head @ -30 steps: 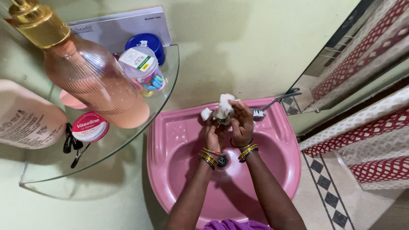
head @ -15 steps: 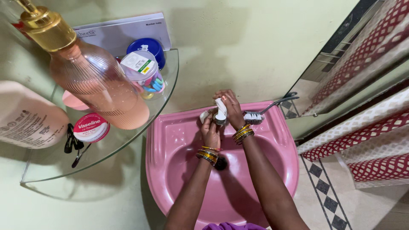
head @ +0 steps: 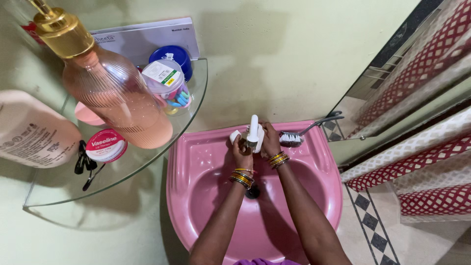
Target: The person wipes the interior and rim of a pink bathroom sink using a white cloth. They repeatedly wring out the cloth under the running tap and continue wiping the basin, faucet, and surrounding surfaces.
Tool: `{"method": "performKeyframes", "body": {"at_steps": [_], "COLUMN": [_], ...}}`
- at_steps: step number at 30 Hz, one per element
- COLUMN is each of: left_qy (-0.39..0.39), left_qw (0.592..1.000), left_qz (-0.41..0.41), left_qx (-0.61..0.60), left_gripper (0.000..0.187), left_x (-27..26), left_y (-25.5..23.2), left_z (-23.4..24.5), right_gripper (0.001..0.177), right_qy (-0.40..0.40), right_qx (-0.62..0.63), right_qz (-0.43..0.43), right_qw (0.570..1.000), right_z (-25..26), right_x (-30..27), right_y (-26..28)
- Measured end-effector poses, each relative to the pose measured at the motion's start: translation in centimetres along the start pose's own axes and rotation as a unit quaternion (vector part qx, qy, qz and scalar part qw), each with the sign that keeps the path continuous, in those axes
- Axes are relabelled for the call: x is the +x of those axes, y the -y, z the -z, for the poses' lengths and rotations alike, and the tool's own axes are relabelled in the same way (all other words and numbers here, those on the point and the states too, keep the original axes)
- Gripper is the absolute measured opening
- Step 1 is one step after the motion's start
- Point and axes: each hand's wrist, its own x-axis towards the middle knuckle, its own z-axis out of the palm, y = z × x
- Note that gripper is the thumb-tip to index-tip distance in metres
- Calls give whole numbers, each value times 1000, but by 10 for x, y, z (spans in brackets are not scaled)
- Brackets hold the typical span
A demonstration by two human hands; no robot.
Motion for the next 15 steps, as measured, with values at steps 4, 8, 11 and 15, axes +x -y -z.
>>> {"method": "performKeyframes", "body": {"at_steps": [4,8,11,15], "left_qy": [12,27,103,52], "left_qw": [955,889,818,900], "left_qz": [-105,-207,-257,-169], "left_qx": [278,408,505,399], "left_gripper": [57,47,50,55], "left_x": [-12,-13,-27,-38], "left_y": [-10,5,21,19], "left_z": [0,8,39,52], "right_gripper": [26,31,40,29], "right_qy": [15,19,15,-49], "right_qx": [27,-183,-241,-196], "right_qz": [29,-9,41,16], "right_qw": [999,983,970,979], "right_z": [-7,-14,-15,-7], "right_x": [-20,-46,-63,-67], "right_y": [-11,-16,-28,-40]}}
